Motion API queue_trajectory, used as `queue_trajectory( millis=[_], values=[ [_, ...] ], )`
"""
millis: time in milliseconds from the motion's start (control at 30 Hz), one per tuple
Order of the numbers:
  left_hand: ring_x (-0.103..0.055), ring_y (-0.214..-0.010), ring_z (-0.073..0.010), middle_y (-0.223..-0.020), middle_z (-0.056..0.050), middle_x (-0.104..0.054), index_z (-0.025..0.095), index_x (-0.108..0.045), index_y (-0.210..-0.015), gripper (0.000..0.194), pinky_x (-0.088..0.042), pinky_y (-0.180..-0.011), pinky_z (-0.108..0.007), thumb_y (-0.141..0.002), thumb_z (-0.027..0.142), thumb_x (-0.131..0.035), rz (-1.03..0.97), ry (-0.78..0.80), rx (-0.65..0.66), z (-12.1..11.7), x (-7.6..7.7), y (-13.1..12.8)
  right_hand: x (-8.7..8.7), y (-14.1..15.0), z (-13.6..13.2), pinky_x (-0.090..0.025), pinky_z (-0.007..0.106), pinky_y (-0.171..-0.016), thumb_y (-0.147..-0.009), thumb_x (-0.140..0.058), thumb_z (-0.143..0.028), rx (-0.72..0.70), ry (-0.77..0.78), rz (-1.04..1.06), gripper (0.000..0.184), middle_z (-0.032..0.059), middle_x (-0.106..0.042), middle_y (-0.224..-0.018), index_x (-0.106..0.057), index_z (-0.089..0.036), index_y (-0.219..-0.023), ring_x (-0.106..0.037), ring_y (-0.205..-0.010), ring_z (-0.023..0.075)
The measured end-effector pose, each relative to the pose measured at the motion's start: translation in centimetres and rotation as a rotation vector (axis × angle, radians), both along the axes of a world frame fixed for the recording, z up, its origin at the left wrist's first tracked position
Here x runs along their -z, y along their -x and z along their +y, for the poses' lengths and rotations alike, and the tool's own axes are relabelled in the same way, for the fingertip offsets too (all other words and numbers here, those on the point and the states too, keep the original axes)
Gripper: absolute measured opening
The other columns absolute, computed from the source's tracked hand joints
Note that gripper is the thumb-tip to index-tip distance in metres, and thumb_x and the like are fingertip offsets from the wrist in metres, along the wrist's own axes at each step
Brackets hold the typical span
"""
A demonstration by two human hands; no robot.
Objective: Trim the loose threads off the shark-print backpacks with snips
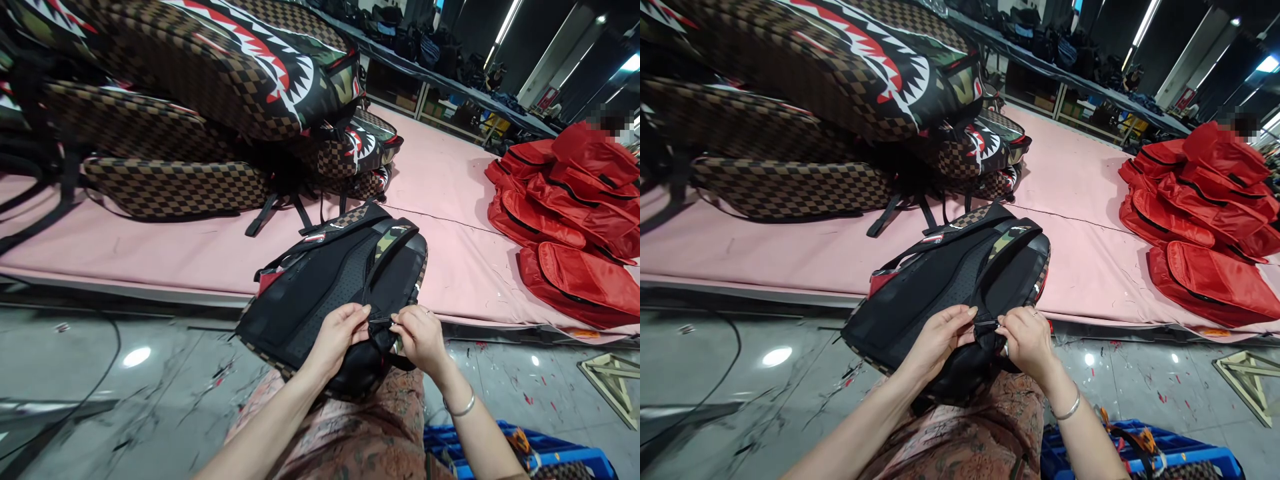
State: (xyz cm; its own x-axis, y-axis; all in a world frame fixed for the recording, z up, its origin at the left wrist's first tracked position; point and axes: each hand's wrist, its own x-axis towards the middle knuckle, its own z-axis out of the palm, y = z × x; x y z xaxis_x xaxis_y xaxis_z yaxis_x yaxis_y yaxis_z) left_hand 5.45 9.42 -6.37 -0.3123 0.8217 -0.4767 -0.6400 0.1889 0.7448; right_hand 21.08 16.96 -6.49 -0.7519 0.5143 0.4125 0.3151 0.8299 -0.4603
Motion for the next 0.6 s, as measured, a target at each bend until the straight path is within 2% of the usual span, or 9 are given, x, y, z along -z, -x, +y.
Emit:
queue_trajectory(
  millis=[67,167,267,333,400,467,600],
  values=[
    [-0.047,-0.05,-0.0059,-0.054,0.006,-0.048,0.014,-0.05,-0.06,0.035,-0.045,-0.052,-0.017,-0.055,0.035,-0.077,-0.011,-0.011,-0.001,0.0,0.1,0.2,0.4,0.1,0.0,-0.044,0.033,-0.072,-0.086,-0.048,-0.022,0.029,0.093,0.092,0.013,0.0066,-0.061,-0.079,-0.059,-0.018,-0.081,-0.055,-0.077,0.0182],
    [-0.048,-0.05,-0.0055,-0.053,0.006,-0.049,0.014,-0.05,-0.06,0.034,-0.046,-0.054,-0.018,-0.055,0.035,-0.077,-0.02,-0.041,-0.039,0.0,0.4,0.7,1.3,0.4,-0.4,-0.046,0.029,-0.068,-0.083,-0.05,-0.022,0.153,0.39,0.298,0.009,0.0042,-0.06,-0.079,-0.057,-0.018,-0.087,-0.057,-0.075,0.0158],
    [-0.052,-0.052,-0.0066,-0.055,0.005,-0.052,0.014,-0.052,-0.061,0.034,-0.048,-0.056,-0.019,-0.055,0.036,-0.077,-0.026,-0.066,-0.087,0.1,0.6,1.0,2.3,0.6,-1.5,-0.048,0.025,-0.063,-0.077,-0.056,-0.025,0.174,0.722,0.366,0.025,0.0023,-0.061,-0.082,-0.055,-0.019,-0.102,-0.058,-0.072,0.0135],
    [-0.058,-0.059,-0.0103,-0.059,0.003,-0.057,0.014,-0.054,-0.064,0.033,-0.05,-0.059,-0.022,-0.056,0.035,-0.077,-0.04,-0.094,-0.101,0.3,0.6,1.0,3.1,0.9,-2.4,-0.049,0.024,-0.061,-0.07,-0.064,-0.027,0.138,0.824,0.316,0.034,0.0018,-0.063,-0.084,-0.058,-0.019,-0.102,-0.058,-0.071,0.0134],
    [-0.063,-0.067,-0.0146,-0.065,0.0,-0.062,0.015,-0.054,-0.067,0.032,-0.051,-0.063,-0.024,-0.057,0.034,-0.077,-0.069,-0.131,-0.117,0.5,0.6,0.8,3.8,1.4,-3.2,-0.047,0.023,-0.059,-0.067,-0.067,-0.027,0.197,0.766,0.263,0.023,0.0002,-0.063,-0.076,-0.062,-0.018,-0.087,-0.057,-0.066,0.0134],
    [-0.064,-0.074,-0.0173,-0.069,-0.002,-0.065,0.015,-0.054,-0.069,0.029,-0.053,-0.066,-0.026,-0.059,0.031,-0.077,-0.115,-0.16,-0.138,0.7,0.8,0.7,4.5,1.9,-3.8,-0.044,0.023,-0.056,-0.069,-0.065,-0.025,0.334,0.597,0.261,0.009,-0.0014,-0.06,-0.063,-0.061,-0.018,-0.07,-0.053,-0.06,0.013],
    [-0.063,-0.072,-0.015,-0.068,-0.002,-0.063,0.015,-0.055,-0.071,0.025,-0.053,-0.065,-0.024,-0.061,0.024,-0.075,-0.198,-0.151,-0.186,1.0,1.6,0.6,5.4,2.9,-4.2,-0.04,0.023,-0.052,-0.07,-0.054,-0.016,0.512,0.311,0.341,0.007,-0.0007,-0.059,-0.058,-0.06,-0.018,-0.067,-0.051,-0.055,0.0133]
  ],
)
